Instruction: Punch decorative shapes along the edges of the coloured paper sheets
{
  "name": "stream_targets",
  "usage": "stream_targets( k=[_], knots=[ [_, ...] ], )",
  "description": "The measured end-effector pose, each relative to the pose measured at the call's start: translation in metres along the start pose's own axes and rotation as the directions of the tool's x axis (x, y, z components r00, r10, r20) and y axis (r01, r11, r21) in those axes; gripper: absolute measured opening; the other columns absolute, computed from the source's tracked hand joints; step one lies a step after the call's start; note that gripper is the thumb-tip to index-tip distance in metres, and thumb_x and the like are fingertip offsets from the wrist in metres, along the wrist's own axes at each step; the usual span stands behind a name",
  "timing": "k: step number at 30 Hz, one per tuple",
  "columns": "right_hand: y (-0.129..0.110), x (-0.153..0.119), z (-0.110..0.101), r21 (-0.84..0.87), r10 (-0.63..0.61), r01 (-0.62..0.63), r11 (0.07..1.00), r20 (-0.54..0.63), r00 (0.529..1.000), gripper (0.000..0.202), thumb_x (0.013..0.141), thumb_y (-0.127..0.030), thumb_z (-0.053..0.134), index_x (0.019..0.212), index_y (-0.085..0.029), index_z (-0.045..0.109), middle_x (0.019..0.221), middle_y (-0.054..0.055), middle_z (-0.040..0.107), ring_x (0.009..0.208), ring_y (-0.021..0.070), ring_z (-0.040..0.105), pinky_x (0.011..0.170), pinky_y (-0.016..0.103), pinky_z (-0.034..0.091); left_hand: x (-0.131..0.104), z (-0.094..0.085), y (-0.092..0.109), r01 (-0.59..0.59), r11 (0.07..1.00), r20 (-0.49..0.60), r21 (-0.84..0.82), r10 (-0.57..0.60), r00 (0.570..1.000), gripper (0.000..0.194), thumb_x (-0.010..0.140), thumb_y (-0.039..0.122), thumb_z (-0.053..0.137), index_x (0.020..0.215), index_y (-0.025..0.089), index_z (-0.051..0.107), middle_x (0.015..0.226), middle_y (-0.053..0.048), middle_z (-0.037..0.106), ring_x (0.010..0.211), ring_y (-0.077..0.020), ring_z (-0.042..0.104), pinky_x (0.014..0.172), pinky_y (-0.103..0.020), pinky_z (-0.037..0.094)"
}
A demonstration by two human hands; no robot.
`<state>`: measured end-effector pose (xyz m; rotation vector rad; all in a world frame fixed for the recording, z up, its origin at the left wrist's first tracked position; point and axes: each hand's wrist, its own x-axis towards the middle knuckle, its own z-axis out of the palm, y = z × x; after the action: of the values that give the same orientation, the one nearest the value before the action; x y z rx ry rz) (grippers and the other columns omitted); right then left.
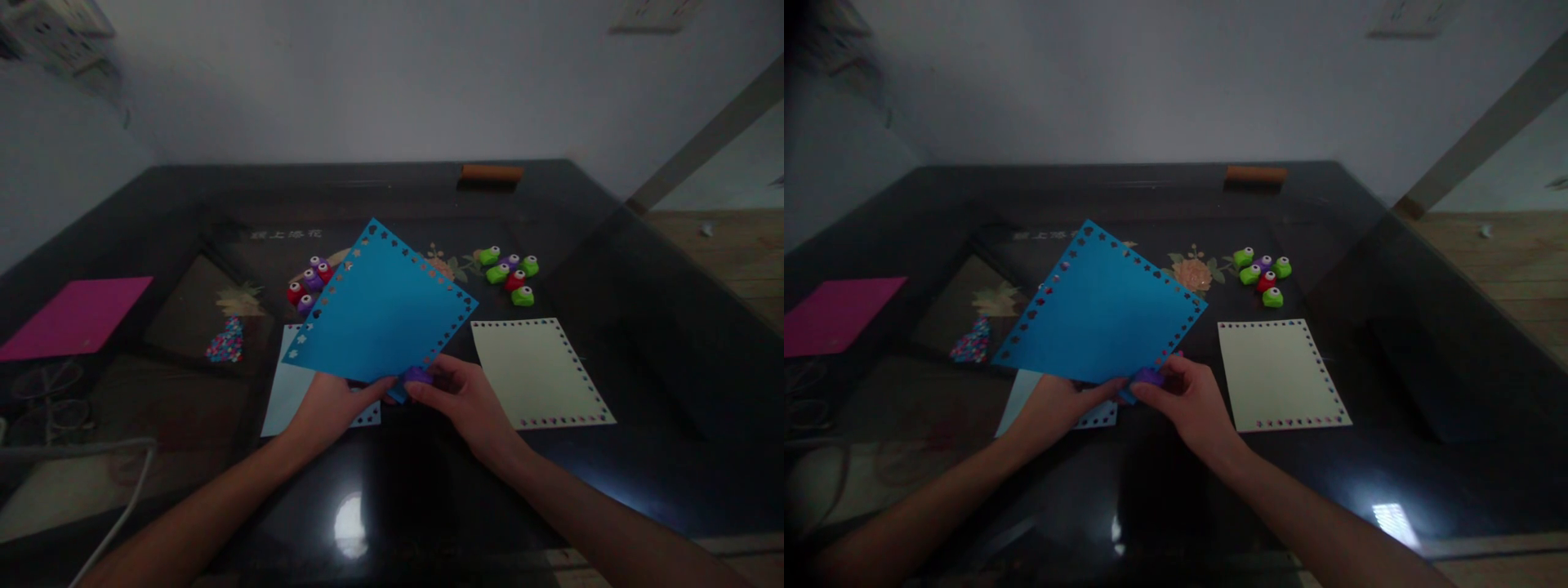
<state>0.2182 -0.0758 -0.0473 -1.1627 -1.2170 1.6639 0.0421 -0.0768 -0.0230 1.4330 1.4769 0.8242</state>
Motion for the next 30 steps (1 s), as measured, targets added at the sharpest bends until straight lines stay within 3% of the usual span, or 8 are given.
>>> stream_targets(
  k=[8,16,24,30],
  knots=[
    [-0.0078,-0.0007,-0.0003,-0.048,0.001,-0.003,0.999,-0.030,1.000,0.017,0.066,-0.033,0.073,0.074,-0.020,0.065,0.073,0.001,0.066,0.069,0.0162,0.059,0.067,0.031,0.044,-0.0001,0.0016,-0.0043,-0.032,0.999,-0.004,-0.023,0.032,0.999,0.018,0.073,0.032,0.064,0.085,0.019,0.061,0.089,-0.007,0.074,0.071,-0.0204,0.071,0.071,-0.032,0.057],
    [-0.0084,0.0012,-0.0025,-0.035,-0.012,0.010,0.999,-0.035,0.999,0.020,0.066,-0.032,0.073,0.079,-0.018,0.067,0.076,0.002,0.068,0.068,0.0160,0.061,0.067,0.031,0.047,0.0042,0.0044,-0.0091,-0.009,0.995,0.083,-0.100,0.017,0.996,0.020,0.074,0.033,0.061,0.084,0.016,0.062,0.084,-0.007,0.074,0.061,-0.0180,0.070,0.064,-0.030,0.057],
    [-0.0068,0.0027,-0.0044,-0.067,-0.005,0.003,0.998,-0.026,1.000,0.023,0.066,-0.032,0.074,0.083,-0.018,0.067,0.075,0.002,0.069,0.065,0.0149,0.061,0.065,0.030,0.048,0.0063,0.0039,-0.0090,0.007,1.000,0.066,0.001,-0.007,0.998,0.018,0.076,0.033,0.057,0.067,0.018,0.063,0.067,-0.004,0.073,0.068,-0.0212,0.070,0.075,-0.034,0.055],
    [-0.0095,0.0024,-0.0048,-0.041,0.030,-0.031,0.999,-0.007,1.000,0.027,0.066,-0.033,0.074,0.088,-0.019,0.068,0.078,0.002,0.070,0.070,0.0165,0.063,0.070,0.033,0.050,0.0067,0.0039,-0.0085,0.020,0.999,0.055,-0.049,-0.017,0.998,0.017,0.075,0.033,0.058,0.069,0.018,0.063,0.073,-0.005,0.074,0.068,-0.0215,0.071,0.074,-0.035,0.056]
  ],
)
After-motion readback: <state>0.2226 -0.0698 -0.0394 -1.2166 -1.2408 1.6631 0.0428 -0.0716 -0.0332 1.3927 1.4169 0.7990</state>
